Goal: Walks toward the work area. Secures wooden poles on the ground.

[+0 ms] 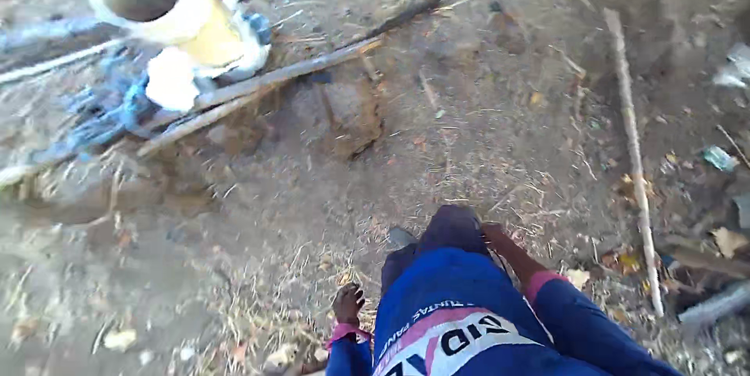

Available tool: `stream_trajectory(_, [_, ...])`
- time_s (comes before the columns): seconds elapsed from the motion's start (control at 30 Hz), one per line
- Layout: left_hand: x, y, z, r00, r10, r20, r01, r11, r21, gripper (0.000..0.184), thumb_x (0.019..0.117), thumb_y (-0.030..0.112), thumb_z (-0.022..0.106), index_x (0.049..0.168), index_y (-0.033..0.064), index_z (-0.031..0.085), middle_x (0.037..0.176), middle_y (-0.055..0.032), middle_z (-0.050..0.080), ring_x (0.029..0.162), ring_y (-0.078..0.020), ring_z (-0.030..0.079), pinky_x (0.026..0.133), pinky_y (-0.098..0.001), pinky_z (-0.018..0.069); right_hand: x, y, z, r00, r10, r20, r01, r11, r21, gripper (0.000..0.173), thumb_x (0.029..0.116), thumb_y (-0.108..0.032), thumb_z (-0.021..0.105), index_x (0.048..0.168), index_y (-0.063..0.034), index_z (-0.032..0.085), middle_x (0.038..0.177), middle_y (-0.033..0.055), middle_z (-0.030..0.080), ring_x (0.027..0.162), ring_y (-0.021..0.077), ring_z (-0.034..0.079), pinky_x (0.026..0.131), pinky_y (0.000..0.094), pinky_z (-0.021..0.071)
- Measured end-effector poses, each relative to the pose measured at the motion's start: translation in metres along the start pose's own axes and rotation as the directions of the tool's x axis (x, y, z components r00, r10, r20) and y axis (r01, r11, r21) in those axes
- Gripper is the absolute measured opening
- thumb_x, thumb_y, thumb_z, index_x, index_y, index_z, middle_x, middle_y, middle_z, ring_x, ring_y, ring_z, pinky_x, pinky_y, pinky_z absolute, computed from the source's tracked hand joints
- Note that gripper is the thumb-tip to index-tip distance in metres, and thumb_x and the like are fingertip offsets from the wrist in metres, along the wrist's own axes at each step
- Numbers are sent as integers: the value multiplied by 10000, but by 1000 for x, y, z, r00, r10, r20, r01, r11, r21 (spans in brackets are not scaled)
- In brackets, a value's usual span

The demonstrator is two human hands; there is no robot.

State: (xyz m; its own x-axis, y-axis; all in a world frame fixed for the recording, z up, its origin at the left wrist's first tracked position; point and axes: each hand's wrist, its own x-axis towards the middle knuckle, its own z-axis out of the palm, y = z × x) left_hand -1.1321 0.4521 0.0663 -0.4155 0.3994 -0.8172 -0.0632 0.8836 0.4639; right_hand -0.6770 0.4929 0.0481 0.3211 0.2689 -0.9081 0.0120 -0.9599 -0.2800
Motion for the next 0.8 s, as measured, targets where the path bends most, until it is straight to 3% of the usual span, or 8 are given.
stream_trajectory(0.1, [26, -12, -78, 986, -160, -53, 158, 987, -31, 349, 1089, 162, 466, 1344, -58, 559, 1260, -268, 632, 1014, -330, 659, 844, -499, 549, -24, -53, 83, 960, -264, 95, 279, 863, -421, 357, 1050, -248, 578, 1250, 28, 685, 1288, 259, 660, 1239, 384, 614, 1089, 550, 451])
stream_trajectory(0.17, [39, -20, -116, 969, -235, -75, 237, 971, 17, 336, 1077, 178, 508, 1305, -50, 599, 1212, -260, 653, 989, -335, 668, 840, -506, 556, -33, -79, 129, 919, -348, 187, 394, 769, -504, 340, 1056, -222, 569, 1264, 22, 683, 1303, 257, 655, 1268, 383, 598, 1120, 542, 428])
stream_trajectory(0.23, [68, -14, -142, 959, -274, -74, 275, 962, 0, 331, 1071, 192, 520, 1292, -36, 615, 1202, -252, 658, 997, -340, 668, 850, -515, 555, -35, -107, 173, 907, -346, 241, 421, 784, -457, 307, 1055, -159, 558, 1267, 27, 679, 1267, 245, 675, 1205, 346, 639, 1082, 512, 468])
stream_trajectory(0.3, [93, 5, -155, 954, -290, -72, 282, 954, -107, 326, 1077, 196, 518, 1291, -31, 613, 1190, -235, 663, 962, -309, 666, 825, -484, 555, -32, -129, 209, 938, -252, 236, 329, 860, -389, 302, 1058, -126, 538, 1297, 28, 642, 1185, 224, 694, 1017, 287, 695, 913, 463, 562])
stream_trajectory(0.37, [112, 36, -169, 965, -256, -56, 235, 941, -242, 345, 1090, 211, 490, 1325, -25, 580, 1207, -221, 661, 939, -276, 673, 799, -450, 560, -23, -149, 245, 967, -126, 220, 199, 914, -353, 335, 1080, -138, 492, 1365, 19, 574, 1176, 219, 676, 917, 271, 684, 810, 444, 567])
stream_trajectory(0.53, [119, 109, -234, 992, -81, -99, 49, 957, -284, 371, 1122, 224, 412, 1283, -52, 599, 1156, -208, 687, 892, -266, 703, 756, -441, 587, 5, -216, 352, 989, 30, 142, 37, 895, -444, 409, 1092, -190, 466, 1405, 69, 509, 1335, 278, 604, 1130, 367, 650, 950, 498, 534])
stream_trajectory(0.67, [112, 110, -318, 943, -192, -272, 113, 953, -282, 413, 1116, 258, 432, 1251, -81, 625, 1110, -243, 698, 879, -290, 699, 769, -475, 582, -39, -321, 501, 945, -72, 320, 242, 811, -533, 410, 1088, -208, 482, 1372, 82, 546, 1303, 281, 619, 1126, 362, 652, 980, 492, 529])
stream_trajectory(0.8, [139, 99, -377, 824, -441, -356, 252, 847, -468, 457, 1113, 306, 436, 1349, -69, 549, 1201, -274, 648, 964, -317, 659, 825, -504, 547, -117, -444, 658, 781, -201, 592, 509, 753, -417, 382, 1082, -178, 490, 1414, 3, 547, 1266, 218, 662, 1081, 312, 678, 928, 465, 553])
